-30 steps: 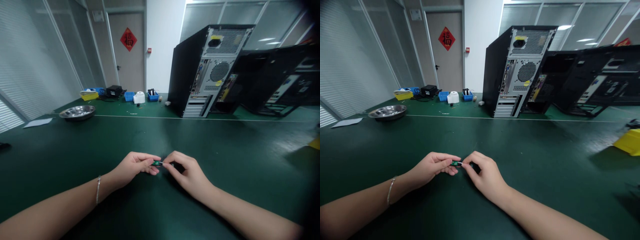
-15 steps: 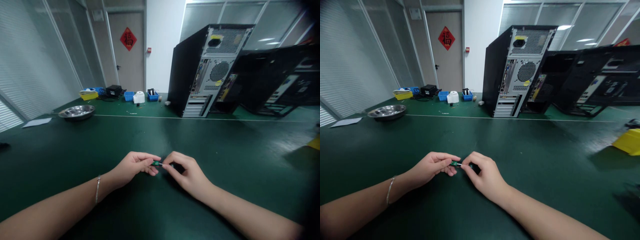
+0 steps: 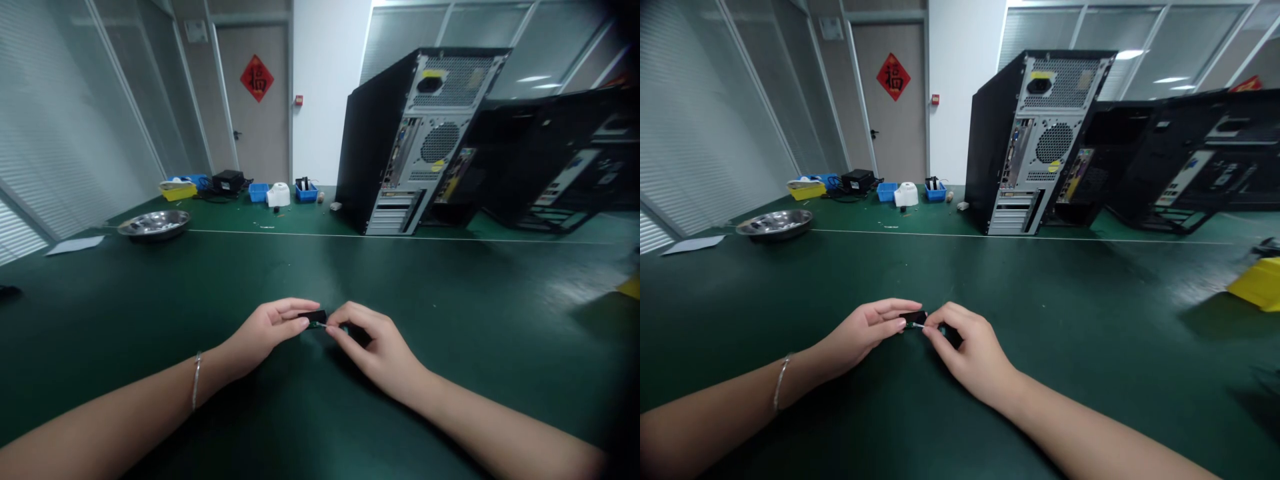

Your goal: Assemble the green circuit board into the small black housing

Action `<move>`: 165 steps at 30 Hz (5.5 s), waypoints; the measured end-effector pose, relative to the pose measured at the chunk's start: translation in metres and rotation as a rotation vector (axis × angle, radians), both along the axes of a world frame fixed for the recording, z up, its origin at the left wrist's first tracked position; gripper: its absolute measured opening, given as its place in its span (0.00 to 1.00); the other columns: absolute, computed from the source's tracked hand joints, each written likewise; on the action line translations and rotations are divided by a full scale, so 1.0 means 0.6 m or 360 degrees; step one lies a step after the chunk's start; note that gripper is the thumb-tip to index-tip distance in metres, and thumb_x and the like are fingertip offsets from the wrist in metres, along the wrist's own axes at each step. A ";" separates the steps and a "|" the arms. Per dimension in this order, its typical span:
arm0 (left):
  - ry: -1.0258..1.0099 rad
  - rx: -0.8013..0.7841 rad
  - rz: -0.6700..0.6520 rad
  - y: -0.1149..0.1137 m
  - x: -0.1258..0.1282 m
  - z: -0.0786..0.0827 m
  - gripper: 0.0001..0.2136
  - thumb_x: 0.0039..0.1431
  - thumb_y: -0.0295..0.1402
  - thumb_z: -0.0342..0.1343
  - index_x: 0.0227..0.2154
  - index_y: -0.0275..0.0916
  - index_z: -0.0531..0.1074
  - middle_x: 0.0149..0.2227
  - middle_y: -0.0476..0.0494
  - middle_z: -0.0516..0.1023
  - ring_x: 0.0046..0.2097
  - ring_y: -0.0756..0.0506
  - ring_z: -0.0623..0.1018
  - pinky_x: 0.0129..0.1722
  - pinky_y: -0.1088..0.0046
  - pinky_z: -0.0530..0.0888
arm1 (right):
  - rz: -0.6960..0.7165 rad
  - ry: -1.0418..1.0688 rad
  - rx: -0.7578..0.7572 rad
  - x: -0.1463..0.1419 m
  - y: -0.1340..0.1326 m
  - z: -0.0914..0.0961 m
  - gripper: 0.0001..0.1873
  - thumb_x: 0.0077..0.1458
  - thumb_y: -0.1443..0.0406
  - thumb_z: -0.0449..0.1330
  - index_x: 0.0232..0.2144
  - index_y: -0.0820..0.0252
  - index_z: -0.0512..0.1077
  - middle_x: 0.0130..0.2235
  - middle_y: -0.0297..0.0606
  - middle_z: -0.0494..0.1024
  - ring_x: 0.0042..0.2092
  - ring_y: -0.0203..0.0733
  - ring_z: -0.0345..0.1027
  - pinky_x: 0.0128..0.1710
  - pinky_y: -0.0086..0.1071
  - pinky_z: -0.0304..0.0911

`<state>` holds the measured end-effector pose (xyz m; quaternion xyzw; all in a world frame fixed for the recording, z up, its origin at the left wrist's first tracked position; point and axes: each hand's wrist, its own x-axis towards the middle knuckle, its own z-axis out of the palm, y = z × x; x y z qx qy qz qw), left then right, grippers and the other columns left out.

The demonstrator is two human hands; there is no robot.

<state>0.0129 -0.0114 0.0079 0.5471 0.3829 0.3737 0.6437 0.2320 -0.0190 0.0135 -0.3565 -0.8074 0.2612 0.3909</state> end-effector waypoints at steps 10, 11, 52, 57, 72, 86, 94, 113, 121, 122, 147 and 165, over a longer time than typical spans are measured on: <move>0.0206 0.0206 -0.0127 -0.014 0.010 0.005 0.31 0.51 0.25 0.64 0.59 0.39 0.66 0.41 0.44 0.78 0.42 0.46 0.76 0.49 0.64 0.71 | 0.0093 0.0041 0.0033 -0.003 -0.002 0.003 0.07 0.63 0.64 0.56 0.36 0.57 0.74 0.34 0.38 0.77 0.35 0.40 0.72 0.38 0.33 0.67; 0.0186 0.0208 -0.0134 -0.014 0.010 0.004 0.28 0.51 0.25 0.64 0.57 0.39 0.68 0.42 0.44 0.78 0.43 0.46 0.76 0.49 0.64 0.72 | 0.0105 0.0050 0.0039 -0.003 -0.002 0.004 0.07 0.63 0.64 0.56 0.36 0.58 0.74 0.34 0.39 0.77 0.36 0.40 0.72 0.38 0.33 0.67; 0.0185 0.0263 0.0192 -0.016 0.010 0.005 0.13 0.49 0.32 0.68 0.39 0.35 0.80 0.37 0.41 0.83 0.39 0.43 0.81 0.44 0.65 0.79 | 0.0035 0.0002 0.0021 -0.002 -0.004 -0.001 0.09 0.63 0.66 0.56 0.38 0.55 0.77 0.35 0.38 0.78 0.36 0.40 0.73 0.38 0.33 0.69; 0.0192 0.0194 0.0200 -0.015 0.010 0.008 0.14 0.48 0.32 0.68 0.39 0.34 0.81 0.35 0.41 0.84 0.37 0.44 0.82 0.43 0.64 0.79 | 0.0041 0.0016 0.0012 -0.002 -0.004 -0.002 0.09 0.63 0.67 0.56 0.38 0.56 0.77 0.35 0.38 0.78 0.36 0.39 0.72 0.38 0.32 0.68; 0.0219 0.0231 0.0249 -0.020 0.016 0.014 0.13 0.47 0.29 0.68 0.38 0.34 0.81 0.36 0.41 0.83 0.38 0.44 0.81 0.43 0.66 0.78 | 0.0022 0.0029 -0.0025 -0.005 -0.006 -0.002 0.09 0.62 0.69 0.56 0.36 0.57 0.77 0.34 0.37 0.78 0.35 0.39 0.72 0.37 0.31 0.66; 0.0301 0.0323 0.0239 -0.016 0.012 0.007 0.13 0.50 0.32 0.66 0.40 0.35 0.80 0.38 0.42 0.82 0.39 0.44 0.81 0.45 0.65 0.78 | 0.0005 -0.0041 0.0058 -0.001 -0.003 -0.005 0.08 0.62 0.69 0.57 0.38 0.56 0.76 0.35 0.37 0.78 0.36 0.39 0.72 0.37 0.31 0.67; 0.0325 0.0413 0.0189 -0.014 0.010 -0.001 0.12 0.53 0.32 0.65 0.41 0.37 0.79 0.40 0.42 0.81 0.43 0.43 0.79 0.47 0.64 0.76 | 0.0032 -0.0071 0.0035 -0.002 -0.005 0.000 0.08 0.61 0.69 0.57 0.36 0.57 0.76 0.34 0.37 0.77 0.35 0.38 0.71 0.37 0.31 0.67; 0.0037 0.0316 -0.0046 -0.006 0.009 -0.002 0.14 0.53 0.26 0.63 0.40 0.37 0.65 0.40 0.45 0.73 0.44 0.47 0.74 0.46 0.66 0.70 | 0.0121 0.0016 0.0044 0.000 -0.008 0.005 0.09 0.61 0.70 0.55 0.40 0.57 0.74 0.37 0.38 0.77 0.37 0.39 0.71 0.38 0.31 0.66; -0.0110 0.0178 -0.0082 -0.006 0.007 -0.007 0.17 0.55 0.30 0.64 0.41 0.38 0.61 0.46 0.38 0.76 0.46 0.45 0.76 0.50 0.62 0.69 | 0.0192 0.0030 0.0068 -0.001 -0.006 0.003 0.08 0.62 0.69 0.55 0.40 0.57 0.74 0.37 0.39 0.77 0.38 0.39 0.72 0.40 0.32 0.68; -0.0088 0.0177 -0.0076 -0.007 0.008 -0.005 0.16 0.55 0.31 0.64 0.41 0.37 0.62 0.46 0.38 0.76 0.47 0.45 0.76 0.51 0.61 0.69 | 0.0190 0.0026 0.0074 -0.001 -0.006 0.003 0.08 0.62 0.69 0.55 0.39 0.57 0.74 0.37 0.39 0.77 0.38 0.39 0.72 0.40 0.32 0.69; 0.0222 0.0348 -0.0080 -0.012 0.009 -0.003 0.14 0.60 0.32 0.57 0.48 0.36 0.69 0.39 0.44 0.75 0.37 0.49 0.75 0.41 0.68 0.74 | 0.0131 -0.0024 0.0087 -0.003 -0.008 0.004 0.08 0.63 0.68 0.54 0.38 0.58 0.74 0.37 0.40 0.77 0.38 0.40 0.72 0.39 0.33 0.69; 0.0128 0.0261 0.0056 -0.008 0.007 -0.001 0.10 0.56 0.31 0.62 0.40 0.34 0.72 0.34 0.45 0.76 0.34 0.49 0.76 0.39 0.68 0.74 | 0.0016 -0.0098 0.0096 0.003 -0.001 -0.005 0.10 0.63 0.67 0.55 0.40 0.55 0.77 0.38 0.39 0.78 0.37 0.40 0.73 0.39 0.33 0.70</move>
